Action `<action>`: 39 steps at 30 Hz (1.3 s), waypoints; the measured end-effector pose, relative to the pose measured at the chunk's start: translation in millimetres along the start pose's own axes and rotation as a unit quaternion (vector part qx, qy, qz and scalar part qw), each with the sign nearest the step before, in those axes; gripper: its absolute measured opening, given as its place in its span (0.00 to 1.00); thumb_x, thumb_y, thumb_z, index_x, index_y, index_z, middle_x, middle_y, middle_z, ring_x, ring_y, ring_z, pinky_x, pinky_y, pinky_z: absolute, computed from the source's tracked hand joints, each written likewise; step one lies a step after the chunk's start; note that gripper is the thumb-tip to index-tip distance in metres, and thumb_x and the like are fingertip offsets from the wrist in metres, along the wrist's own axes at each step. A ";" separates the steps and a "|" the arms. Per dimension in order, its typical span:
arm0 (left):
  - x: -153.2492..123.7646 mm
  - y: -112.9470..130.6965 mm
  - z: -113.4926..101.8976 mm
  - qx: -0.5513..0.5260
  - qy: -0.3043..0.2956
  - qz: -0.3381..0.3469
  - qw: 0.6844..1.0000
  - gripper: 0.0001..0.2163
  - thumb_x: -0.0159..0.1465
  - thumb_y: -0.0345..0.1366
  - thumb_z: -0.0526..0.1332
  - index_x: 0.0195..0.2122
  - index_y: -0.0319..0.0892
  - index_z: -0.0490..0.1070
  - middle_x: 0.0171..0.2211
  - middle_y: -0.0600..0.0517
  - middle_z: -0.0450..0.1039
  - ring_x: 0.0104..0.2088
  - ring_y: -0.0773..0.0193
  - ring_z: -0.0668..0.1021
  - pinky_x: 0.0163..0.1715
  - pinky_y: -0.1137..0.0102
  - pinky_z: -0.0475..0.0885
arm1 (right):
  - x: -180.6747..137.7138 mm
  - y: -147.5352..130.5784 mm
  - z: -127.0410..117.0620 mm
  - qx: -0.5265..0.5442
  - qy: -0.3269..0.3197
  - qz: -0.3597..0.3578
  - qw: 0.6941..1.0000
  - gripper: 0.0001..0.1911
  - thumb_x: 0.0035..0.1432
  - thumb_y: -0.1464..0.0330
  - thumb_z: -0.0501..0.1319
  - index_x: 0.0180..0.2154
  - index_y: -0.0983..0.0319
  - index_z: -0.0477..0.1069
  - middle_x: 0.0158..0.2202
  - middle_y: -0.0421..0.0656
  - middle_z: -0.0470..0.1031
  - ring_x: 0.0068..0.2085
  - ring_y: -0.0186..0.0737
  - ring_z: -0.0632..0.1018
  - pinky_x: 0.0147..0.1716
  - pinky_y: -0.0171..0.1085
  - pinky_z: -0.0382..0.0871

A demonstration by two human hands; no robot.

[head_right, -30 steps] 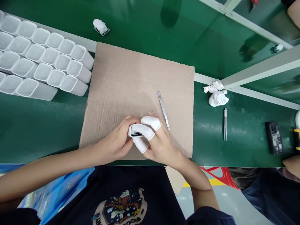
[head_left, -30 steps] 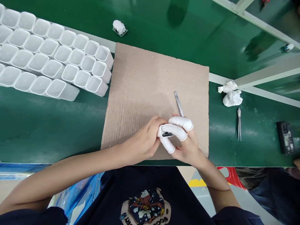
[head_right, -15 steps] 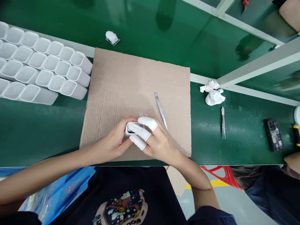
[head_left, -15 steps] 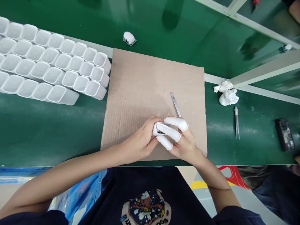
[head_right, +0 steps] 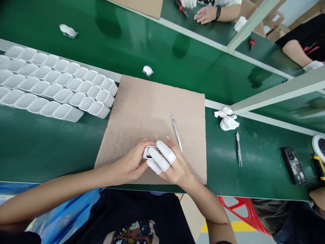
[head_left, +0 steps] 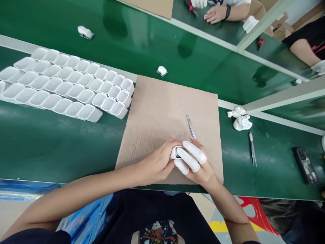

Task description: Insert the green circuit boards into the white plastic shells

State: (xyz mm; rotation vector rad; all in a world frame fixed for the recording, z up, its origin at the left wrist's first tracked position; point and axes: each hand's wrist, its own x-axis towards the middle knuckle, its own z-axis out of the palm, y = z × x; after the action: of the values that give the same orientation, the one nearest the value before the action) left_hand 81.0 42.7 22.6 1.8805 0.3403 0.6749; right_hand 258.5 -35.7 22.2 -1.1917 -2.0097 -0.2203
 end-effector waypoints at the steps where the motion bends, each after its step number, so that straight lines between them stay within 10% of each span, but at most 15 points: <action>1: -0.4 -1.5 0.6 0.004 0.003 0.002 1.000 0.22 0.64 0.21 0.53 0.58 0.43 0.55 0.48 0.44 0.67 0.47 0.58 0.74 0.49 0.61 0.75 | 0.2 -0.1 2.1 0.006 0.005 0.006 1.000 0.20 0.59 0.75 0.67 0.52 0.60 0.72 0.54 0.50 0.72 0.54 0.51 0.77 0.51 0.56 0.80; 21: -3.5 10.9 -6.3 -0.073 0.059 0.026 0.995 0.20 0.68 0.28 0.57 0.59 0.46 0.57 0.52 0.44 0.70 0.52 0.56 0.77 0.51 0.61 0.75 | 7.5 -11.5 -4.3 0.149 0.057 0.145 0.976 0.24 0.59 0.65 0.68 0.57 0.55 0.68 0.48 0.49 0.72 0.54 0.54 0.77 0.50 0.58 0.78; 39: -1.6 -10.1 -0.5 0.080 0.024 -0.045 0.995 0.26 0.70 0.29 0.51 0.67 0.43 0.45 0.63 0.36 0.62 0.63 0.49 0.70 0.60 0.49 0.71 | 15.3 11.6 4.7 0.136 -0.066 0.230 0.962 0.09 0.62 0.65 0.65 0.45 0.56 0.72 0.45 0.45 0.77 0.48 0.44 0.80 0.46 0.44 0.78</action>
State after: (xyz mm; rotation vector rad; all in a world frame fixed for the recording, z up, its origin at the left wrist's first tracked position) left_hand 80.3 46.2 13.1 1.9900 0.5202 0.6498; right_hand 261.3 -16.8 26.9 -1.4769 -1.7401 0.3623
